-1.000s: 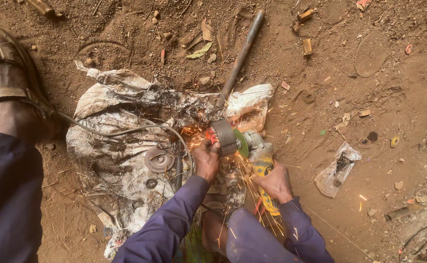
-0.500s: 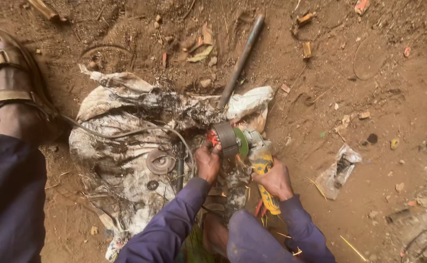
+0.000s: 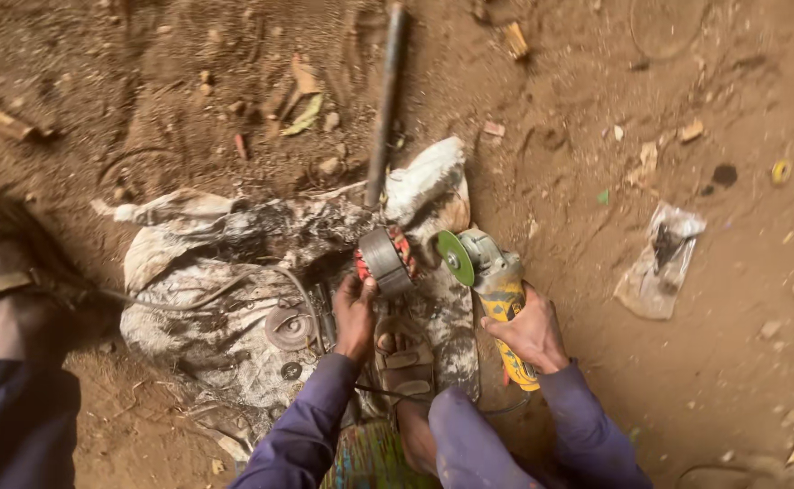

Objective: The person sits on the ground and uses an angle grinder to smooth the surface of a metal ring. They then use pliers to adjust the ring and continue grinding. Finally, they place the ring into a yellow bucket.

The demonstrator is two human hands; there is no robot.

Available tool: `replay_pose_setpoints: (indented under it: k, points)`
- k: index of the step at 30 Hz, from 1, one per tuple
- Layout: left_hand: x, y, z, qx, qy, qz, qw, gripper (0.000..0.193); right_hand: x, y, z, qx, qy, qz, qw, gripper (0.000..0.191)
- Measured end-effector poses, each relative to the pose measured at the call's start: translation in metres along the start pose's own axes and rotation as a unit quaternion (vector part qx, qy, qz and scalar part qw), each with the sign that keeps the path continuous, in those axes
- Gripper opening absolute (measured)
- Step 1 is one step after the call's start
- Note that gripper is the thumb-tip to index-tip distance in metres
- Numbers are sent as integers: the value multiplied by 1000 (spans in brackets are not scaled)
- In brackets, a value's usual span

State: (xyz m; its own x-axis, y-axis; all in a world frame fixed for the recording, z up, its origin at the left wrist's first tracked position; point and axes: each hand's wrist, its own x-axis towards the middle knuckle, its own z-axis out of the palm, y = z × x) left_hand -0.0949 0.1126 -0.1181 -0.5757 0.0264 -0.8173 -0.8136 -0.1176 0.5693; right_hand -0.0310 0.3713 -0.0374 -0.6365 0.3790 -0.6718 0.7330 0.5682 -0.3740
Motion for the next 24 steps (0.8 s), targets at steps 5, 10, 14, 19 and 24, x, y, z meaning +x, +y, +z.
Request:
replay_pose_setpoints:
  k: [5,10,14,19,24]
  points:
    - [-2,1,13,-29,2,27,999,26,-2,23,2,-3,-14,27,1000,54]
    - [-2,22,21,-80,36,-117,989,38,-6,20,-3,-35,-19,11,999,56]
    - [2,20,20,-87,41,-130,987,44,-3,9,-3,-68,-53,31,996,59]
    - [10,4,13,-284,24,-118,951,38,-2,-7,-2,-78,-74,40,993,60]
    - [11,6,18,-299,-8,-71,952,30,-6,-19,-8,-60,-53,25,996,57]
